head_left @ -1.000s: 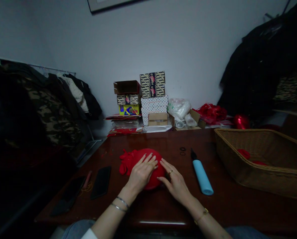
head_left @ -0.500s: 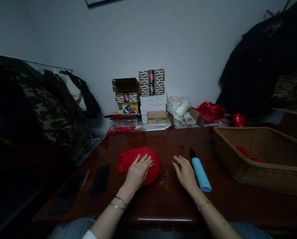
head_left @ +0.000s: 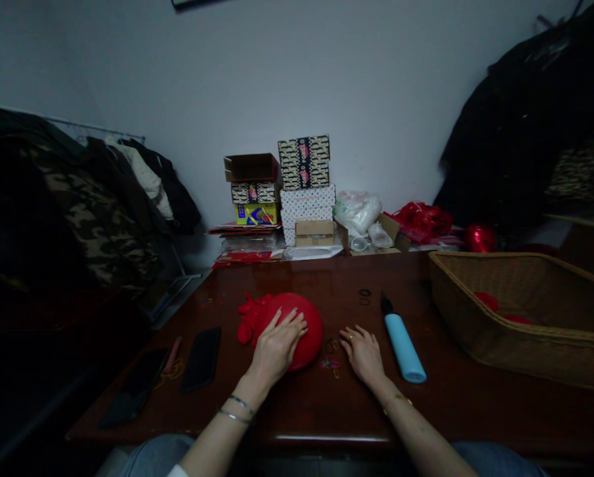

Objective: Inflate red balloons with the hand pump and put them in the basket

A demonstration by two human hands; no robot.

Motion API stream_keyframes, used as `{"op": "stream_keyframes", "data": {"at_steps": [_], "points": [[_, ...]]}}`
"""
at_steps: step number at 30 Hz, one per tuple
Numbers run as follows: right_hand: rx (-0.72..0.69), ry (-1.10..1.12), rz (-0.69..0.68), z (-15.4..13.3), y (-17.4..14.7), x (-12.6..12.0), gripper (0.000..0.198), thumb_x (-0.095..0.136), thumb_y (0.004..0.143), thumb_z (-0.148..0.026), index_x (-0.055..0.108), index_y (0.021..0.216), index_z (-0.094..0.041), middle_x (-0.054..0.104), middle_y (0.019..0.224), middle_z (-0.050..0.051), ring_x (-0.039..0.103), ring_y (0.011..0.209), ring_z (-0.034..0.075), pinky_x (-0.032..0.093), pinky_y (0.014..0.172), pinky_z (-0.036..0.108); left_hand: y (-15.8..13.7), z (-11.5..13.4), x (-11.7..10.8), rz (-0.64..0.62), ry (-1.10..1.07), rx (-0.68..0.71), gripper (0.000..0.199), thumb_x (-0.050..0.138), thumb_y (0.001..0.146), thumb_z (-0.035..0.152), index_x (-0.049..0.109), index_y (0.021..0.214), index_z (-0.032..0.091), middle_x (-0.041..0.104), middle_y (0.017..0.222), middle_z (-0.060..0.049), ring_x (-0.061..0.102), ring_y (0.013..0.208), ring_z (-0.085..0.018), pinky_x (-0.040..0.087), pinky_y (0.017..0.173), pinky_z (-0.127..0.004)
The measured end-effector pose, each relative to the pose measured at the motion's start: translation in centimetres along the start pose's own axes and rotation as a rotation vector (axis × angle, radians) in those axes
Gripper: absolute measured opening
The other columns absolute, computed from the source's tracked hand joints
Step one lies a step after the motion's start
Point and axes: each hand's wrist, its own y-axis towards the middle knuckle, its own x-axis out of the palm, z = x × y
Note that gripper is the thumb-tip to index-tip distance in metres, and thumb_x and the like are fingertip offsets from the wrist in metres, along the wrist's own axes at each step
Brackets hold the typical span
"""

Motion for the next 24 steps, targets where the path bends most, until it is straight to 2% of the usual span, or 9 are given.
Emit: {"op": "stream_keyframes", "data": {"at_steps": [7,12,21,24], "points": [[-0.015,-0.005,-0.046,0.1,0.5,1.2,0.026,0.045,0.087,-0.033,0.069,0.097,-0.029,0.065,0.112,0.004,0.050,0.114,0.025,0.030,0.097,0.054,-0.2,-0.1,-0.2,0.003,-0.013,0.001,0.026,0.047,0.087,0.012,0.061,0.108,0.017,0.066,0.110,-0.010,0.056,0.111,-0.022,0.041,0.100,-0.046],[-0.017,0.026,-0.065,0.2,0.8,1.4,0.019,0.053,0.083,-0.034,0.070,0.091,-0.031,0.065,0.112,0.002,0.049,0.115,0.026,0.028,0.098,0.054,-0.5,-0.1,-0.4,-0.010,-0.017,0.001,0.025,0.049,0.086,0.012,0.061,0.108,0.017,0.066,0.110,-0.009,0.056,0.112,-0.021,0.041,0.100,-0.046],[0.005,0.169,-0.091,0.2,0.9,1.2,0.018,0.053,0.083,-0.030,0.069,0.078,-0.024,0.068,0.099,0.004,0.052,0.109,0.025,0.040,0.091,0.045,0.0,-0.1,-0.1,-0.015,-0.034,0.032,0.026,0.048,0.087,0.013,0.062,0.108,0.018,0.067,0.109,-0.009,0.056,0.111,-0.021,0.040,0.101,-0.045],[0.041,0.225,-0.089,0.6,1.1,1.2,0.019,0.052,0.086,-0.034,0.065,0.089,-0.020,0.064,0.103,0.006,0.054,0.105,0.023,0.043,0.089,0.045,0.0,-0.1,0.1,-0.018,-0.036,0.028,0.026,0.048,0.087,0.013,0.061,0.108,0.018,0.067,0.110,-0.009,0.055,0.112,-0.021,0.040,0.101,-0.045]]}}
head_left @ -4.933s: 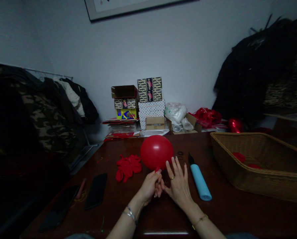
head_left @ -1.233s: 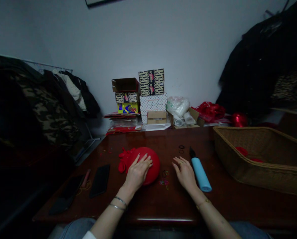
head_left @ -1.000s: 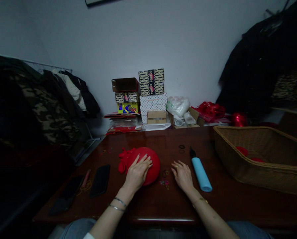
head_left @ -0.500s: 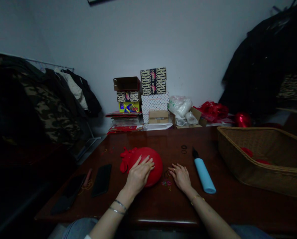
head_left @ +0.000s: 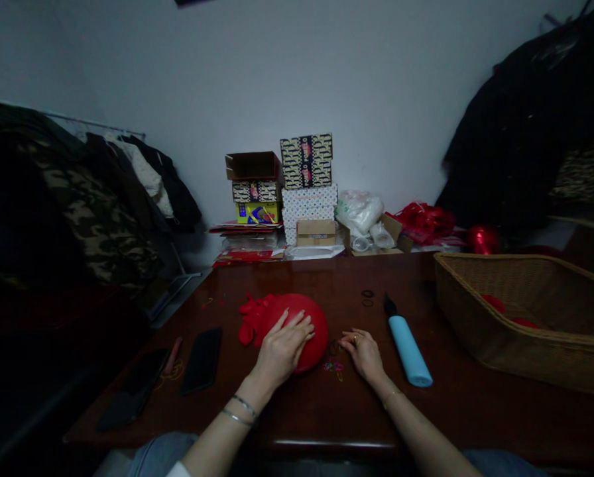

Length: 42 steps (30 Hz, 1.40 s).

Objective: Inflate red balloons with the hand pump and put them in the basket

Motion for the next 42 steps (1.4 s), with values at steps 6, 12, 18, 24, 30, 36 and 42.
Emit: {"op": "stream_keyframes", "data": {"at_steps": [6,12,18,24,30,36,42], "points": [[0.091,0.159,0.029,-0.6,0.7,-0.4,0.035,0.053,0.087,-0.036,0.051,0.117,-0.019,0.053,0.118,0.007,0.056,0.098,0.019,0.048,0.081,0.041,0.0,0.1,0.4,0.001,-0.009,-0.011,0.026,0.046,0.088,0.013,0.061,0.109,0.017,0.066,0.111,-0.009,0.055,0.113,-0.022,0.040,0.101,-0.046],[0.080,0.381,0.077,-5.2,1.1,-1.7,0.036,0.046,0.086,-0.048,0.064,0.087,-0.017,0.066,0.082,0.006,0.061,0.079,0.020,0.050,0.072,0.034,0.4,0.5,0.9,-0.026,0.025,-0.019,0.025,0.048,0.087,0.013,0.060,0.109,0.016,0.066,0.111,-0.009,0.054,0.114,-0.021,0.040,0.101,-0.045],[-0.022,0.467,0.224,-10.1,0.3,-4.0,0.030,0.051,0.083,-0.046,0.066,0.083,-0.020,0.065,0.085,0.006,0.058,0.087,0.021,0.046,0.081,0.037,0.7,1.2,1.4,-0.039,0.056,-0.029,0.024,0.049,0.088,0.017,0.061,0.108,0.015,0.066,0.111,-0.010,0.057,0.111,-0.022,0.043,0.099,-0.046],[-0.120,0.413,0.337,-11.6,-0.1,-4.8,0.018,0.054,0.084,-0.037,0.065,0.078,-0.025,0.064,0.087,0.004,0.052,0.096,0.022,0.040,0.090,0.041,0.6,1.3,1.3,-0.058,0.067,-0.051,0.025,0.047,0.089,0.019,0.059,0.111,0.015,0.066,0.111,-0.011,0.058,0.109,-0.023,0.045,0.097,-0.046],[-0.150,0.378,0.349,-12.1,-0.4,-4.7,0.015,0.053,0.085,-0.033,0.065,0.080,-0.025,0.063,0.088,0.004,0.050,0.097,0.022,0.038,0.090,0.042,0.6,1.6,1.3,-0.069,0.069,-0.057,0.025,0.046,0.089,0.017,0.058,0.111,0.014,0.066,0.111,-0.010,0.058,0.109,-0.023,0.044,0.098,-0.046],[-0.160,0.393,0.244,-12.1,-0.1,-5.1,0.016,0.051,0.086,-0.033,0.062,0.078,-0.025,0.063,0.090,0.004,0.049,0.100,0.022,0.037,0.092,0.042,0.4,1.4,1.4,-0.029,0.076,-0.068,0.023,0.045,0.087,0.010,0.059,0.104,0.013,0.068,0.107,-0.010,0.058,0.109,-0.022,0.044,0.098,-0.045],[-0.207,0.433,0.040,-11.2,0.4,-5.7,0.017,0.051,0.084,-0.033,0.061,0.074,-0.025,0.061,0.105,0.005,0.046,0.111,0.022,0.035,0.096,0.044,0.3,1.4,1.4,-0.017,0.051,-0.074,0.025,0.044,0.085,0.007,0.059,0.104,0.014,0.068,0.107,-0.010,0.057,0.110,-0.022,0.043,0.099,-0.046]]}}
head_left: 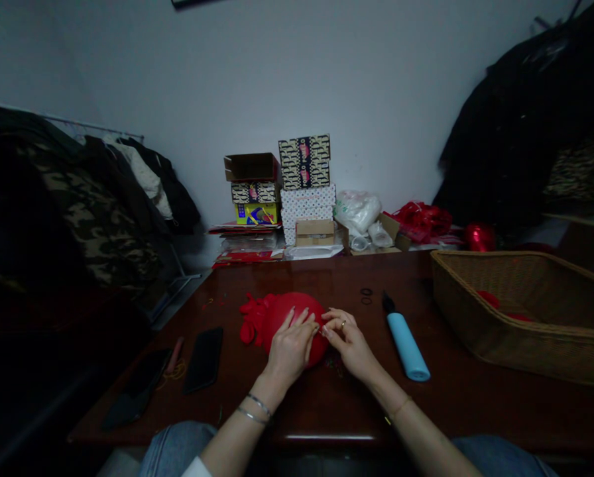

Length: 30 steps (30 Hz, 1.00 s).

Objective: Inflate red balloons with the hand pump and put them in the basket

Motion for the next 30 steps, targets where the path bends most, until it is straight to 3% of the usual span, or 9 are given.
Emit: {"op": "stream_keyframes", "data": {"at_steps": [5,10,13,16,19,25,30], "points": [[-0.010,-0.009,-0.140,-1.2,-0.2,-1.0,0.017,0.054,0.081,-0.031,0.060,0.067,-0.024,0.057,0.110,0.003,0.043,0.114,0.023,0.030,0.098,0.046,0.0,0.1,-0.1,0.010,-0.027,-0.008,0.026,0.045,0.084,0.007,0.059,0.104,0.015,0.068,0.106,-0.009,0.057,0.110,-0.022,0.043,0.099,-0.046],[-0.027,-0.010,-0.181,-2.1,-0.2,-1.5,0.022,0.054,0.077,-0.028,0.059,0.056,-0.023,0.056,0.109,0.001,0.042,0.113,0.023,0.028,0.099,0.047,0.0,0.3,-0.2,0.021,-0.036,-0.011,0.025,0.045,0.084,0.007,0.060,0.102,0.015,0.068,0.106,-0.009,0.058,0.109,-0.022,0.042,0.100,-0.046],[-0.044,0.037,-0.177,-2.0,-0.2,-1.5,0.021,0.051,0.079,-0.029,0.065,0.064,-0.025,0.050,0.124,0.001,0.036,0.123,0.024,0.028,0.101,0.044,0.0,0.5,-0.1,0.016,-0.043,-0.003,0.025,0.045,0.083,0.007,0.060,0.102,0.014,0.067,0.107,-0.011,0.057,0.110,-0.023,0.043,0.099,-0.047],[-0.106,0.049,-0.109,-1.8,-0.2,-1.2,0.022,0.051,0.080,-0.027,0.070,0.091,-0.031,0.035,0.142,-0.002,0.023,0.133,0.025,0.021,0.106,0.047,0.0,0.6,-0.1,0.018,-0.038,0.003,0.029,0.043,0.082,0.005,0.060,0.105,0.013,0.068,0.106,-0.011,0.057,0.110,-0.023,0.043,0.099,-0.046],[-0.181,-0.080,0.046,-1.6,-0.2,-0.6,0.032,0.049,0.083,-0.023,0.064,0.108,-0.036,0.028,0.147,-0.004,0.019,0.136,0.025,0.017,0.108,0.050,0.0,0.9,-0.2,0.016,-0.035,-0.007,0.029,0.042,0.084,0.006,0.060,0.105,0.013,0.069,0.104,-0.011,0.057,0.110,-0.022,0.042,0.100,-0.045],[-0.250,-0.258,0.286,-1.1,-0.3,0.4,0.034,0.052,0.085,-0.021,0.060,0.114,-0.038,0.035,0.143,-0.002,0.028,0.132,0.023,0.028,0.105,0.049,0.1,1.7,-0.3,-0.009,-0.043,0.002,0.028,0.042,0.085,0.007,0.061,0.103,0.014,0.067,0.107,-0.010,0.056,0.112,-0.021,0.041,0.101,-0.044],[-0.144,-0.127,0.281,-0.1,-0.4,1.1,0.029,0.058,0.083,-0.031,0.062,0.112,-0.033,0.047,0.135,0.003,0.036,0.127,0.023,0.033,0.103,0.048,0.0,1.8,-0.2,-0.020,-0.021,0.034,0.027,0.043,0.084,0.007,0.062,0.101,0.013,0.067,0.107,-0.011,0.056,0.112,-0.022,0.042,0.100,-0.044]]}}
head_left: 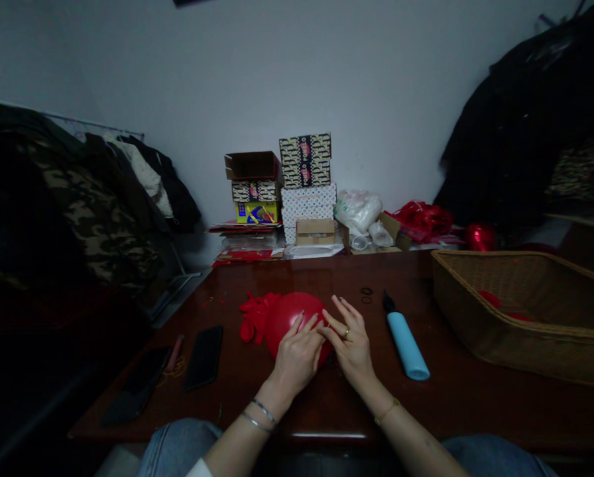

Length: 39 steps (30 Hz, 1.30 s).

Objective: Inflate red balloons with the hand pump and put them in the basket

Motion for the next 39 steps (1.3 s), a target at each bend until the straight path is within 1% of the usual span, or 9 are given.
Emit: {"op": "stream_keyframes", "data": {"at_steps": [3,6,13,16,22,28,33,37,39], "points": [[0.095,0.066,-0.013,0.6,0.2,0.0,0.034,0.063,0.079,-0.035,0.061,0.113,-0.032,0.049,0.134,0.004,0.038,0.126,0.024,0.031,0.103,0.051,-0.1,-0.5,-0.1,0.034,-0.005,0.007,0.025,0.045,0.085,0.008,0.062,0.103,0.014,0.066,0.111,-0.010,0.056,0.111,-0.022,0.043,0.099,-0.045],[0.138,0.102,-0.029,0.8,0.6,-0.4,0.039,0.067,0.075,-0.036,0.060,0.114,-0.033,0.048,0.135,0.003,0.037,0.126,0.024,0.030,0.104,0.052,0.0,-1.3,-0.4,0.067,-0.019,-0.024,0.025,0.046,0.086,0.010,0.060,0.107,0.015,0.067,0.109,-0.010,0.057,0.110,-0.022,0.043,0.100,-0.045],[0.050,0.154,-0.201,0.3,0.3,0.4,0.056,0.074,0.067,-0.035,0.055,0.121,-0.032,0.043,0.138,0.004,0.034,0.129,0.022,0.030,0.105,0.047,-0.2,-2.2,-0.9,0.103,-0.021,-0.053,0.030,0.045,0.088,0.012,0.056,0.116,0.016,0.063,0.116,-0.010,0.051,0.117,-0.022,0.045,0.098,-0.042],[0.023,0.129,-0.235,0.1,0.2,0.7,0.061,0.074,0.068,-0.034,0.051,0.124,-0.033,0.042,0.140,0.004,0.033,0.130,0.023,0.030,0.105,0.048,-0.2,-2.0,-1.0,0.100,-0.027,-0.067,0.038,0.044,0.089,0.013,0.048,0.127,0.016,0.061,0.120,-0.011,0.051,0.117,-0.022,0.046,0.097,-0.040],[-0.068,0.018,-0.247,-1.2,0.4,0.7,0.051,0.065,0.075,-0.025,0.053,0.124,-0.031,0.044,0.138,0.005,0.034,0.129,0.024,0.032,0.102,0.050,0.0,-0.4,-1.3,0.091,-0.048,-0.157,0.053,0.040,0.090,0.014,0.028,0.141,0.020,0.054,0.128,-0.011,0.052,0.116,-0.022,0.043,0.099,-0.043],[-0.096,-0.044,-0.139,-1.7,-0.3,1.5,0.024,0.059,0.077,-0.024,0.068,0.099,-0.030,0.052,0.131,0.003,0.038,0.126,0.024,0.029,0.103,0.051,-0.3,1.5,-1.0,0.093,-0.042,-0.197,0.057,0.038,0.090,0.012,0.021,0.144,0.021,0.044,0.136,-0.013,0.041,0.125,-0.024,0.038,0.102,-0.046],[-0.071,-0.034,-0.113,-1.7,-0.6,1.8,0.019,0.057,0.079,-0.022,0.070,0.090,-0.031,0.059,0.122,0.001,0.042,0.122,0.023,0.029,0.103,0.050,-0.4,1.9,-1.0,0.108,-0.050,-0.209,0.057,0.039,0.090,0.012,0.023,0.143,0.020,0.045,0.136,-0.014,0.039,0.126,-0.024,0.036,0.103,-0.049],[-0.033,-0.009,-0.156,-2.0,-0.5,1.6,0.022,0.055,0.080,-0.021,0.069,0.092,-0.032,0.058,0.124,0.000,0.040,0.123,0.023,0.028,0.103,0.051,-0.4,1.9,-1.1,0.119,-0.075,-0.228,0.054,0.040,0.090,0.013,0.027,0.142,0.020,0.048,0.134,-0.014,0.041,0.125,-0.023,0.035,0.104,-0.049],[-0.016,0.008,-0.175,-2.1,-0.4,1.5,0.022,0.054,0.081,-0.021,0.069,0.091,-0.033,0.058,0.123,-0.001,0.039,0.124,0.023,0.026,0.103,0.053,-0.3,2.0,-1.3,0.120,-0.086,-0.231,0.053,0.040,0.090,0.013,0.029,0.141,0.021,0.050,0.131,-0.012,0.044,0.123,-0.023,0.031,0.105,-0.052]]}}
